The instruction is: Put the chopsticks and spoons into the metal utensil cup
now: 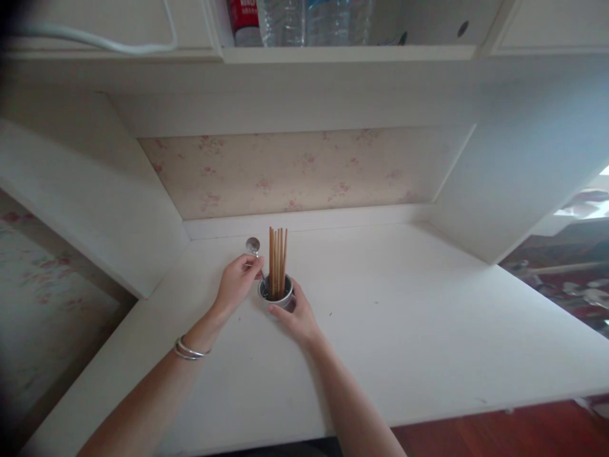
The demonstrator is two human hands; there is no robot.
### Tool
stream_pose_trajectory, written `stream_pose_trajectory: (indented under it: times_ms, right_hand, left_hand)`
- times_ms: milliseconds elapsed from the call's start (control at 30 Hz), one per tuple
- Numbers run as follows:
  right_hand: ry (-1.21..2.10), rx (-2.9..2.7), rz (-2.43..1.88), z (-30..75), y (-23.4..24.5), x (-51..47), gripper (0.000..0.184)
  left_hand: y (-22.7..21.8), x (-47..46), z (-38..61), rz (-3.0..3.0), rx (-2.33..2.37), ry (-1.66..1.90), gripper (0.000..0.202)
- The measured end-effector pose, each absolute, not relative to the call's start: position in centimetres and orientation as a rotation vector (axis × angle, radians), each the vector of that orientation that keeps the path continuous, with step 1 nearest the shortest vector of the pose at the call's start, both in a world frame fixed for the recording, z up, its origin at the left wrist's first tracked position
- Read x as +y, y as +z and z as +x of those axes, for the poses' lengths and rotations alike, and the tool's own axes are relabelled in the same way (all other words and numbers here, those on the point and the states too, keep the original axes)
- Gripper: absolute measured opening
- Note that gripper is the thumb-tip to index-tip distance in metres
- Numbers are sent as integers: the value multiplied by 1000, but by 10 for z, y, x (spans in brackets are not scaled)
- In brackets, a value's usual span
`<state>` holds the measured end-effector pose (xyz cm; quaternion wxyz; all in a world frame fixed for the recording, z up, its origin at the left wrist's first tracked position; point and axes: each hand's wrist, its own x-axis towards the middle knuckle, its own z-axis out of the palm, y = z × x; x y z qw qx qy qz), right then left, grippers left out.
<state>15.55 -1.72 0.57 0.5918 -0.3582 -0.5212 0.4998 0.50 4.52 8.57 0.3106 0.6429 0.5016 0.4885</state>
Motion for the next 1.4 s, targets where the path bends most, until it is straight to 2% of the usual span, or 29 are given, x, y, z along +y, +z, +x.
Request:
stream_pose_trajectory:
  times_ms: [400, 1400]
  right_hand:
    - [1145, -1193, -830, 155, 2, -16, 72]
    - [1159, -1222, -830, 156, 2, -16, 74]
  left_hand:
    - [64, 39, 7, 1844, 1400, 1231, 30]
    - [53, 43, 3, 1871, 1384, 1197, 28]
